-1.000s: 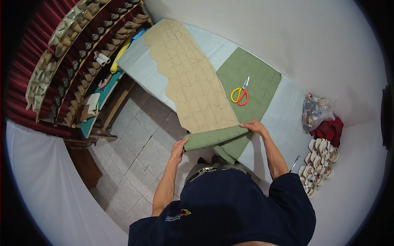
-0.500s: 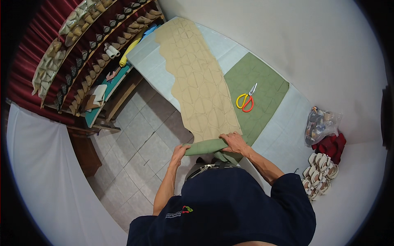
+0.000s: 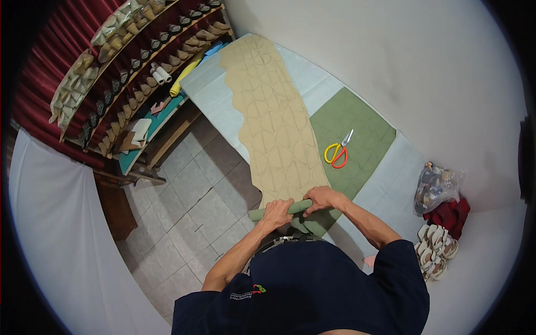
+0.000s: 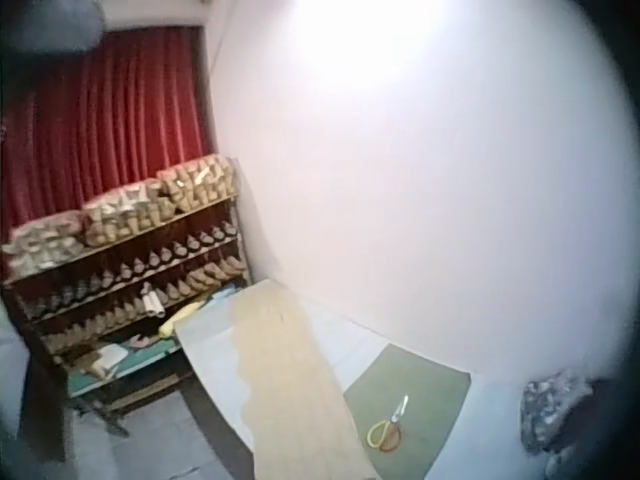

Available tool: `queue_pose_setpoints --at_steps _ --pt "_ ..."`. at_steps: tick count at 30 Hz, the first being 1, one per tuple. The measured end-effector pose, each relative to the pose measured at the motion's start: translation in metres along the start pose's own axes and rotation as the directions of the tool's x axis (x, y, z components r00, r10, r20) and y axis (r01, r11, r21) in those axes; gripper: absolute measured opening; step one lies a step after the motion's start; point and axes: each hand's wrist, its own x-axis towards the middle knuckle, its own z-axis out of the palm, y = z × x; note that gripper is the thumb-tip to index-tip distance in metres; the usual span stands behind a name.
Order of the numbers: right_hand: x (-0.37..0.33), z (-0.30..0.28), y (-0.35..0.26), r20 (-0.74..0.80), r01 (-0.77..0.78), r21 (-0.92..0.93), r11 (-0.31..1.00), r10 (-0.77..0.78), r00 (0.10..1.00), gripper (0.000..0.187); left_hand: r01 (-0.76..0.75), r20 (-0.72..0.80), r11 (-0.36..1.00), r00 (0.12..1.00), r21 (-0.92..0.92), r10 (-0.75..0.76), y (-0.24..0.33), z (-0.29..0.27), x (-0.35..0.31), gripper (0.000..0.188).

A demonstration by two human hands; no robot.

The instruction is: The person cuts a large piece of green fabric using yellow-handled scissors, following a pattern drawn on the material. They then fold the fabric, place a paper pattern on top, and mark the fabric with a pen before rolling the fabric.

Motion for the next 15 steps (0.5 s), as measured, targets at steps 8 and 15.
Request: queue_pose_setpoints --at_steps 8,15 --pt "0.013 0.034 0.006 -0.213 0.043 -0.128 0.991 -0.07 0.975 0.055 -0.023 0.243 0.984 0.968 -0.176 0.066 -0.016 -0.032 0.021 0.049" --pt "0.011 -0.029 -0.011 0.126 0.003 0.015 1.0 -0.005 0.992 0.04 0.012 0.135 0.995 0.991 -0.103 0.002 -0.031 0.0 0.03 0.06"
